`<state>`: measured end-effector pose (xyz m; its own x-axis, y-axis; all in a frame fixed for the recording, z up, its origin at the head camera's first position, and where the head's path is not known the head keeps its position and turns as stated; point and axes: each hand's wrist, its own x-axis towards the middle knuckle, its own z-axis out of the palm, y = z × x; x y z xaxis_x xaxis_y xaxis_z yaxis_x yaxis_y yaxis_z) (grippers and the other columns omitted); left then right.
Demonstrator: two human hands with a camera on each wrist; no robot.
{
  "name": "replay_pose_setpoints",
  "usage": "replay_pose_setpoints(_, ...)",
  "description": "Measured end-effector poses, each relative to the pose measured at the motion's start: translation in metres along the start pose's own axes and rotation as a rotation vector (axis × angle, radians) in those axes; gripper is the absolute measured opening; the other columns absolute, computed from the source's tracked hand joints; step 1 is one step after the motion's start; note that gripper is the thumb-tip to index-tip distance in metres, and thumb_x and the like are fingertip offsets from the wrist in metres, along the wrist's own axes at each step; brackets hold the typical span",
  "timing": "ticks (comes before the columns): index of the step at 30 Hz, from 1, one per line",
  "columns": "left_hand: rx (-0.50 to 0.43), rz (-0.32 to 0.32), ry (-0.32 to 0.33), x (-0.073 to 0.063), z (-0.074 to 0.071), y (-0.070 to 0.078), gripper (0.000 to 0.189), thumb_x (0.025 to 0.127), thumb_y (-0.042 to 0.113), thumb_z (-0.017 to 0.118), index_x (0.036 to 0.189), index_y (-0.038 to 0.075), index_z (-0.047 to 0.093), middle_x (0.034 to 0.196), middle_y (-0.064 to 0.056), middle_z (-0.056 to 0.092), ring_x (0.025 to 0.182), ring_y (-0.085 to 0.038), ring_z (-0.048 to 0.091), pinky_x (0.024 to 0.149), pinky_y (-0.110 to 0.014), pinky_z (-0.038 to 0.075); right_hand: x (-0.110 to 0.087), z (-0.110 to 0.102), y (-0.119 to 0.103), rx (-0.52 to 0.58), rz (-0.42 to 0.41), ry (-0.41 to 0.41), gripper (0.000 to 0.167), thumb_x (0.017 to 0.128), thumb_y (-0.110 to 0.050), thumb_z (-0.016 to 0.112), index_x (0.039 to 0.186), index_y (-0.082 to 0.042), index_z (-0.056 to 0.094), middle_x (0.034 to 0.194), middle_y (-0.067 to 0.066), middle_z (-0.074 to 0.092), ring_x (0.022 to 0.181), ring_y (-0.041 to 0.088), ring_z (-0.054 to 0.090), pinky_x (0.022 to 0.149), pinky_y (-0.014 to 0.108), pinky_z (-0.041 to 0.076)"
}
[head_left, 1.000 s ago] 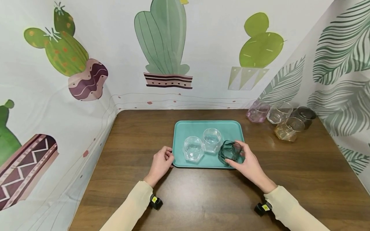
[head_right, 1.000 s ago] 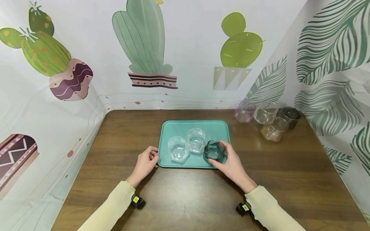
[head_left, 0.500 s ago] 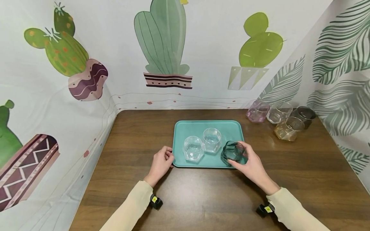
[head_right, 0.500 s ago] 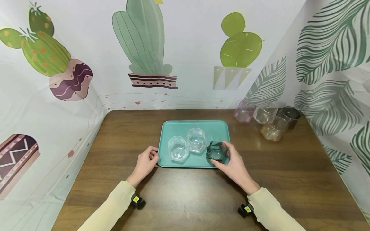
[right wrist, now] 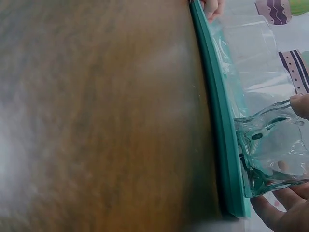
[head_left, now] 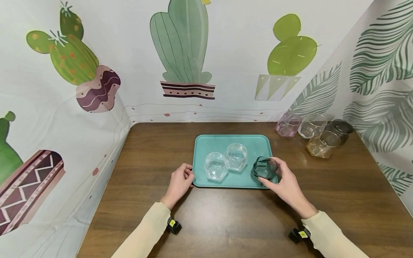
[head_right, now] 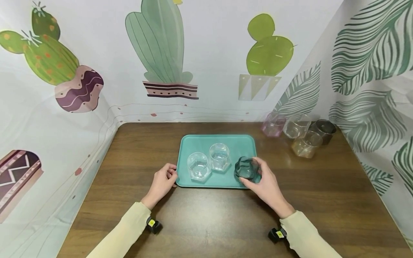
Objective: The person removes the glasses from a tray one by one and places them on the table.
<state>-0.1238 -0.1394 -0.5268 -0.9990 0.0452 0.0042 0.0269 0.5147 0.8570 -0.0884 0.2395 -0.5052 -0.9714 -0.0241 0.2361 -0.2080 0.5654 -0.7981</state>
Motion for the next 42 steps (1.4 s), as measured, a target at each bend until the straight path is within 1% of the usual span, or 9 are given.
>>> replay_pose_setpoints(7, -0.004, -0.008, -0.002, 0.000, 0.000, 0.000, 0.020, 0.093, 0.003, 0.061, 0.112, -0.002, 0.065, 0.086, -0.008, 0.063, 0.066, -0.014, 0.061, 0.051, -0.024, 0.061, 0.001, -0.010, 0.000, 0.001, -0.004, 0.039, 0.077, 0.078, -0.009, 0.090, 0.143, -0.004, 0.049, 0.127, 0.016, 0.065, 0.113, 0.004, 0.055, 0.089, 0.002, 0.039)
replay_pose_setpoints(14, 0.002, 0.002, 0.002, 0.000, 0.000, -0.001, 0.019, 0.093, 0.002, 0.060, 0.111, -0.002, 0.065, 0.085, -0.007, 0.063, 0.065, -0.013, 0.061, 0.050, -0.025, 0.061, 0.001, -0.022, -0.003, -0.020, 0.027, 0.051, 0.078, 0.080, -0.010, 0.089, 0.146, -0.005, 0.047, 0.131, 0.017, 0.062, 0.111, 0.003, 0.051, 0.087, 0.003, 0.038)
replay_pose_setpoints(19, 0.001, 0.013, 0.003, 0.000, 0.000, 0.000, 0.019, 0.093, 0.002, 0.060, 0.111, -0.002, 0.064, 0.084, -0.007, 0.062, 0.064, -0.012, 0.060, 0.050, -0.025, 0.061, 0.000, -0.031, -0.002, -0.015, 0.052, 0.060, 0.078, 0.081, -0.010, 0.088, 0.147, -0.005, 0.046, 0.132, 0.019, 0.061, 0.112, -0.002, 0.050, 0.089, 0.001, 0.037)
replay_pose_setpoints(26, -0.003, -0.011, -0.003, 0.000, 0.000, 0.000, 0.019, 0.093, 0.003, 0.061, 0.112, -0.002, 0.064, 0.086, -0.008, 0.062, 0.066, -0.013, 0.060, 0.051, -0.025, 0.061, -0.002, -0.044, 0.000, 0.003, 0.086, 0.081, 0.078, 0.083, -0.010, 0.087, 0.148, -0.005, 0.044, 0.133, 0.020, 0.059, 0.112, -0.009, 0.048, 0.091, -0.002, 0.036)
replay_pose_setpoints(32, -0.008, -0.008, -0.003, 0.000, 0.000, -0.002, 0.019, 0.093, 0.002, 0.061, 0.112, -0.002, 0.064, 0.086, -0.008, 0.063, 0.066, -0.012, 0.060, 0.050, -0.025, 0.061, -0.005, -0.054, 0.004, -0.008, 0.087, 0.114, 0.079, 0.083, -0.008, 0.086, 0.149, -0.004, 0.043, 0.131, 0.021, 0.060, 0.110, -0.009, 0.049, 0.089, -0.001, 0.037)
replay_pose_setpoints(37, -0.022, 0.009, 0.000, 0.000, 0.000, -0.003, 0.018, 0.093, 0.001, 0.060, 0.110, -0.002, 0.065, 0.086, -0.008, 0.063, 0.066, -0.012, 0.060, 0.050, -0.025, 0.061, -0.006, -0.061, 0.010, -0.026, 0.083, 0.147, 0.078, 0.084, -0.007, 0.086, 0.149, -0.003, 0.043, 0.128, 0.018, 0.059, 0.108, -0.009, 0.049, 0.088, 0.000, 0.038)
replay_pose_setpoints(42, -0.020, 0.003, -0.004, 0.000, 0.000, -0.002, 0.018, 0.094, 0.002, 0.060, 0.110, -0.001, 0.065, 0.086, -0.007, 0.063, 0.067, -0.013, 0.060, 0.050, -0.026, 0.061, -0.005, -0.068, 0.016, -0.041, 0.114, 0.179, 0.077, 0.085, -0.013, 0.085, 0.148, -0.002, 0.042, 0.127, 0.007, 0.056, 0.108, -0.011, 0.047, 0.085, -0.001, 0.037)
